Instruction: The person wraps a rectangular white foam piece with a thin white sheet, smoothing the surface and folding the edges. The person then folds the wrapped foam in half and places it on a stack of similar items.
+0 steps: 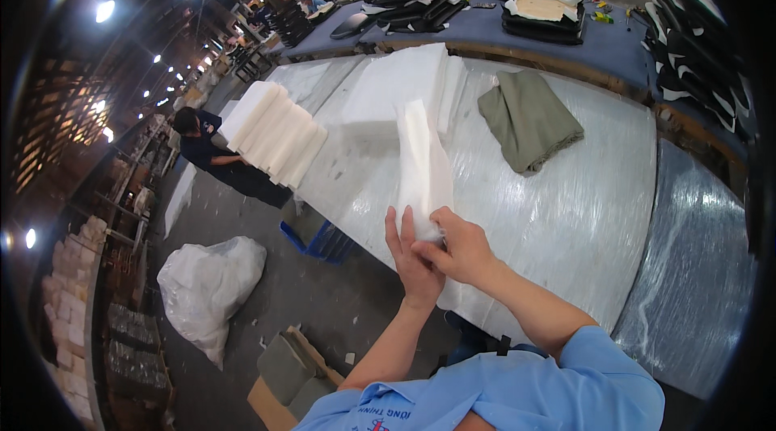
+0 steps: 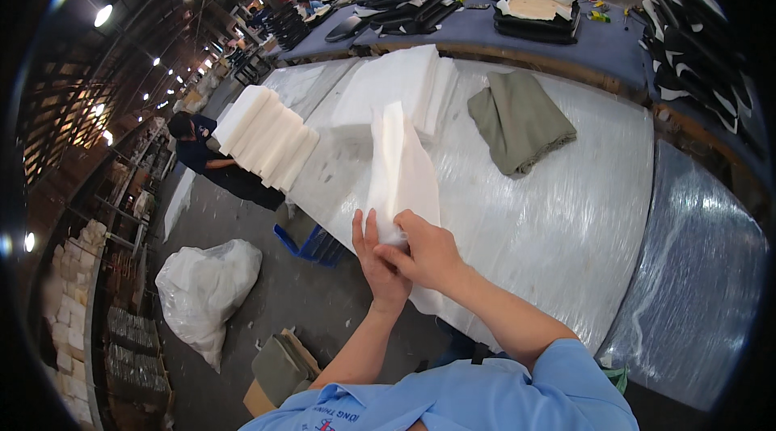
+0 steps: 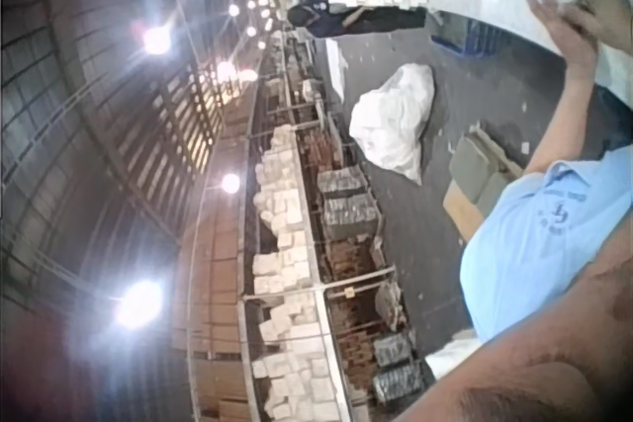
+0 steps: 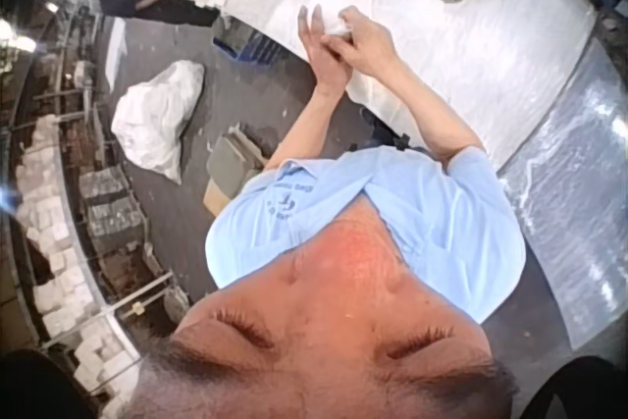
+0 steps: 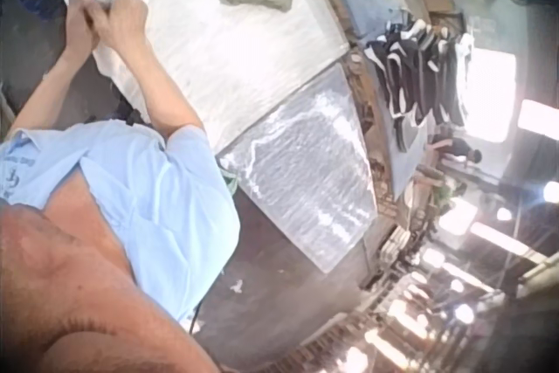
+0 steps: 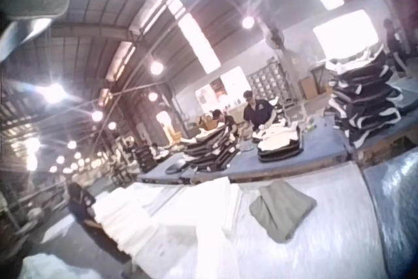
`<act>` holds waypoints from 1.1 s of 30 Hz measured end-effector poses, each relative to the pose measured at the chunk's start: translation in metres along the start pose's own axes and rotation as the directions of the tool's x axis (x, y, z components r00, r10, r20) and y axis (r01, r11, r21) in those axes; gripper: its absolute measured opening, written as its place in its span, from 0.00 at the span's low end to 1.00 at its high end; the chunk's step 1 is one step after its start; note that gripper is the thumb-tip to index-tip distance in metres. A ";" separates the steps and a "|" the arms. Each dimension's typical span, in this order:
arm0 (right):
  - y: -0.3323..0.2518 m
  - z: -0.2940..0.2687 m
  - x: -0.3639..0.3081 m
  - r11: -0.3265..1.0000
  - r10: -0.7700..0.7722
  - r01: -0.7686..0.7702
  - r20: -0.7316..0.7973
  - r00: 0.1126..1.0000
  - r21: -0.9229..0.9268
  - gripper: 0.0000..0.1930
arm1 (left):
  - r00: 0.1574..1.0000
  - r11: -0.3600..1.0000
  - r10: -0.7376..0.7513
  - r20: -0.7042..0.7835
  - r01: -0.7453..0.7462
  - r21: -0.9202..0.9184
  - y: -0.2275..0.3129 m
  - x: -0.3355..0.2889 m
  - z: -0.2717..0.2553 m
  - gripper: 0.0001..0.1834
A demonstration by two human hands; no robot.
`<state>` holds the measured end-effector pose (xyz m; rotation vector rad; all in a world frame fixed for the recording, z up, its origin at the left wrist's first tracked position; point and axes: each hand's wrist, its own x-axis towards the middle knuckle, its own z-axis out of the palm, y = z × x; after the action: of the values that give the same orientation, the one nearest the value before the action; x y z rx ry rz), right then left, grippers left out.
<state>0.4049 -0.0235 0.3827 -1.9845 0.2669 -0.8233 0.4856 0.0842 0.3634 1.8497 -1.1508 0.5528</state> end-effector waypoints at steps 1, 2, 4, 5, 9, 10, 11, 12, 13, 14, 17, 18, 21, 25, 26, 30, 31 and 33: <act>0.005 0.000 0.008 0.999 -0.035 0.035 -0.010 0.999 -0.012 0.18 | 0.999 0.999 -0.035 0.005 0.035 -0.035 0.003 0.003 0.002 0.41; 0.010 0.000 0.014 0.997 -0.069 0.069 -0.002 0.998 -0.039 0.17 | 0.998 0.995 -0.069 0.011 0.070 -0.068 0.006 0.006 0.004 0.41; 0.018 0.000 0.022 0.987 -0.136 0.138 0.020 0.990 -0.084 0.15 | 0.994 0.992 -0.109 0.027 0.111 -0.064 0.010 0.011 0.004 0.41; 0.021 0.003 0.026 0.985 -0.160 0.160 0.001 0.987 -0.063 0.15 | 0.993 0.993 -0.116 0.037 0.117 -0.027 0.010 0.012 0.002 0.41; 0.042 0.013 0.039 0.993 -0.115 0.115 0.003 0.993 0.008 0.18 | 0.981 0.984 -0.176 0.082 0.178 -0.025 0.005 0.016 -0.005 0.42; 0.048 0.017 0.044 0.997 -0.071 0.070 0.026 0.997 0.023 0.19 | 0.984 0.987 -0.162 0.075 0.163 -0.010 0.003 0.018 -0.006 0.42; 0.053 0.024 0.048 0.997 -0.024 0.022 0.023 0.999 0.078 0.20 | 0.986 0.989 -0.150 0.068 0.149 0.009 0.001 0.020 -0.007 0.42; 0.057 0.034 0.052 0.990 0.023 -0.027 0.024 0.999 0.136 0.20 | 0.989 0.990 -0.139 0.060 0.137 0.031 -0.003 0.022 -0.008 0.42; 0.066 0.044 0.056 0.978 0.079 -0.083 0.027 0.996 0.191 0.21 | 0.986 0.988 -0.150 0.074 0.148 0.035 -0.006 0.026 -0.007 0.42; 0.077 0.048 0.063 0.951 0.177 -0.150 -0.079 0.981 0.270 0.20 | 0.985 0.989 -0.147 0.085 0.145 0.028 -0.003 0.034 -0.006 0.42; 0.127 0.035 0.081 0.878 0.425 -0.337 -0.229 0.876 0.340 0.19 | 0.987 0.989 -0.144 0.075 0.142 0.030 0.000 0.037 0.003 0.41; 0.141 0.020 0.084 0.869 0.469 -0.416 -0.179 0.865 0.267 0.19 | 0.989 0.989 -0.135 0.057 0.132 0.063 -0.004 0.040 -0.003 0.41; 0.147 0.033 0.070 0.879 0.411 -0.357 -0.121 0.904 0.315 0.16 | 0.991 0.985 -0.127 0.041 0.121 0.123 -0.011 0.027 -0.016 0.41; 0.125 0.037 0.069 0.762 0.499 -0.373 -0.114 0.859 0.529 0.13 | 0.977 0.971 -0.214 0.020 0.211 0.112 -0.020 0.030 -0.013 0.41; 0.123 0.035 0.067 0.692 0.554 -0.395 -0.094 0.827 0.604 0.12 | 0.978 0.972 -0.209 0.015 0.205 0.118 -0.021 0.030 -0.012 0.41; 0.110 0.034 0.058 0.639 0.462 -0.379 0.059 0.885 0.670 0.12 | 0.982 0.970 -0.187 -0.006 0.186 0.154 -0.024 0.030 -0.012 0.39; 0.107 0.041 0.059 0.753 0.366 -0.285 -0.018 0.930 0.593 0.13 | 0.983 0.970 -0.183 -0.012 0.182 0.159 -0.024 0.030 -0.011 0.39; 0.105 0.050 0.053 0.879 0.240 -0.227 0.021 0.971 0.420 0.13 | 0.980 0.965 -0.197 -0.024 0.198 0.174 -0.025 0.031 -0.011 0.39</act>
<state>0.4913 -0.0716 0.3020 -1.5012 0.3119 -0.6885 0.5228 0.0830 0.3811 2.0844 -0.9234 0.5590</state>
